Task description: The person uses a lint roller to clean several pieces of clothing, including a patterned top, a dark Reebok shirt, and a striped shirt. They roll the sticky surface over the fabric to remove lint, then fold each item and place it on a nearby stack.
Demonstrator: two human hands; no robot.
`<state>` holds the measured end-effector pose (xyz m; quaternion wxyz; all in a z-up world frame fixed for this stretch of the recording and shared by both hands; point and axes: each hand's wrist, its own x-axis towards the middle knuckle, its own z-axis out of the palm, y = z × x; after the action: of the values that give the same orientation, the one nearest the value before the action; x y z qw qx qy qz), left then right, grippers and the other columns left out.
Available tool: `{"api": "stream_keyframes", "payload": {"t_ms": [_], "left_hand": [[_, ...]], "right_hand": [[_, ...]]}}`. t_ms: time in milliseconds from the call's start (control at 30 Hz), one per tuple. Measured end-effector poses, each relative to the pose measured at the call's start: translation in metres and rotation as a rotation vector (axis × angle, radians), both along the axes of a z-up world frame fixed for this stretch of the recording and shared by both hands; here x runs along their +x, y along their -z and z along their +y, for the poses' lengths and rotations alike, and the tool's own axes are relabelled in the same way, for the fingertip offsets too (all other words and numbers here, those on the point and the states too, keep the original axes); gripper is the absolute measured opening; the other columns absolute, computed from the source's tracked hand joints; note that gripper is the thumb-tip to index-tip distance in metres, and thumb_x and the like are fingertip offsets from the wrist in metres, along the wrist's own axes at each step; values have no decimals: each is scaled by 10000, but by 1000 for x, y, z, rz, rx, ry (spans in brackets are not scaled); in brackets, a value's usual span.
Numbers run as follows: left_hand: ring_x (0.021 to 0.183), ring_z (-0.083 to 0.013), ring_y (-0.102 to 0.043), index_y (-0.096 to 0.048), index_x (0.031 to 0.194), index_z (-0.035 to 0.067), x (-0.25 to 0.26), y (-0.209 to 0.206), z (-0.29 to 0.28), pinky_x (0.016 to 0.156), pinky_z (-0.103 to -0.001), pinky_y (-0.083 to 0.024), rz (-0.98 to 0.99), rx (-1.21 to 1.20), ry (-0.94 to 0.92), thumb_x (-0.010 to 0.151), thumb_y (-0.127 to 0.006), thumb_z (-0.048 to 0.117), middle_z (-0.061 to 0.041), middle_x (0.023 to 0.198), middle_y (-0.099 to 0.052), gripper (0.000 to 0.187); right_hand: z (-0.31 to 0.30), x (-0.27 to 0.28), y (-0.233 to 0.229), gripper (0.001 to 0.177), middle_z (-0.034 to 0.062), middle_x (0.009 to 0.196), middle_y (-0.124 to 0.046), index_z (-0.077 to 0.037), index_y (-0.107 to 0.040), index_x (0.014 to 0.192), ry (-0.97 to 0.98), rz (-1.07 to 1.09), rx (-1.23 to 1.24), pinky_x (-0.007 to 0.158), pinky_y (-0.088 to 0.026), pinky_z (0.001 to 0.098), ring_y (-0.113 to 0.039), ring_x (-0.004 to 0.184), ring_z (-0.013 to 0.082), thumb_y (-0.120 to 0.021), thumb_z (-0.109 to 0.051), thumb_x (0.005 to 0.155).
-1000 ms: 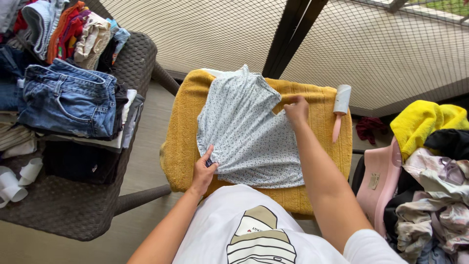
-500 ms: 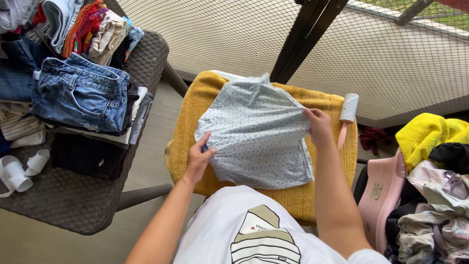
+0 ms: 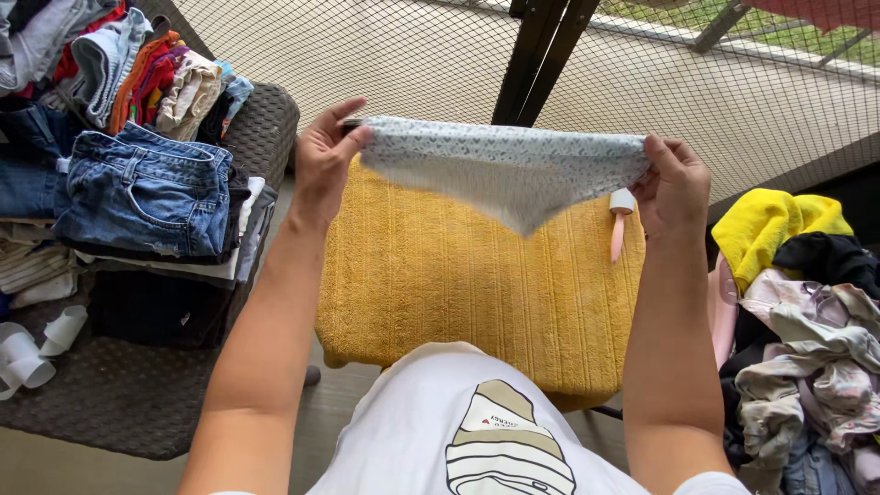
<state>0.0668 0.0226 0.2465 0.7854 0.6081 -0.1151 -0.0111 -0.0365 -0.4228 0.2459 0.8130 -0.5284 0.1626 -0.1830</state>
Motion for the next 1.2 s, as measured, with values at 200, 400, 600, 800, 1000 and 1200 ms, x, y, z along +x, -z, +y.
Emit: {"api": "stream_keyframes", "payload": {"t_ms": [200, 400, 600, 800, 1000, 1200], "left_hand": [[855, -179, -736, -491, 1460, 35, -59, 50, 18, 728, -306, -608, 190, 501, -209, 854, -733, 144, -126, 1001, -769, 662], [1003, -261, -761, -585, 1433, 184, -151, 192, 48, 890, -418, -584, 396, 940, -111, 787, -799, 307, -114, 1120, -780, 691], [1269, -260, -612, -529, 1463, 214, -174, 214, 52, 1117, -498, -426, 461, 1259, -37, 813, -798, 434, -95, 1197, -768, 737], [1340, -314, -544, -260, 1577, 145, -96, 234, 32, 1128, -496, -386, 722, 553, -105, 797, -837, 434, -206, 1340, -631, 1012], [1014, -226, -646, -534, 1450, 104, -47, 269, 10, 835, -345, -540, 575, 405, -121, 775, -853, 275, -166, 1172, -671, 766], [726, -116, -692, -710, 937, 44, -45, 268, 5, 641, -255, -574, 537, 518, -223, 800, -810, 110, -22, 823, -719, 182]], "right_hand": [[21, -67, 68, 155, 33, 961, -690, -39, -632, 1001, 19, 382, -227, 708, -577, 257, -676, 825, 131, -742, -109, 918], [50, -165, 221, 177, 59, 833, -714, -23, -712, 947, -178, 814, -485, 576, -424, 309, -536, 654, 151, -782, -174, 886], [32, -193, 279, 174, 66, 792, -682, 28, -743, 922, -321, 813, -666, 606, -446, 308, -560, 694, 138, -812, -108, 838], [27, -163, 277, 199, 39, 797, -698, -23, -724, 958, -462, 875, -732, 626, -494, 316, -600, 703, 135, -814, -115, 807], [38, -153, 272, 238, 71, 775, -690, -23, -713, 954, -488, 935, -877, 617, -476, 341, -573, 674, 160, -842, -149, 800], [54, -140, 204, 382, 96, 960, -727, -67, -716, 1085, -392, 1089, -955, 768, -538, 387, -680, 873, 215, -855, -324, 840]]}}
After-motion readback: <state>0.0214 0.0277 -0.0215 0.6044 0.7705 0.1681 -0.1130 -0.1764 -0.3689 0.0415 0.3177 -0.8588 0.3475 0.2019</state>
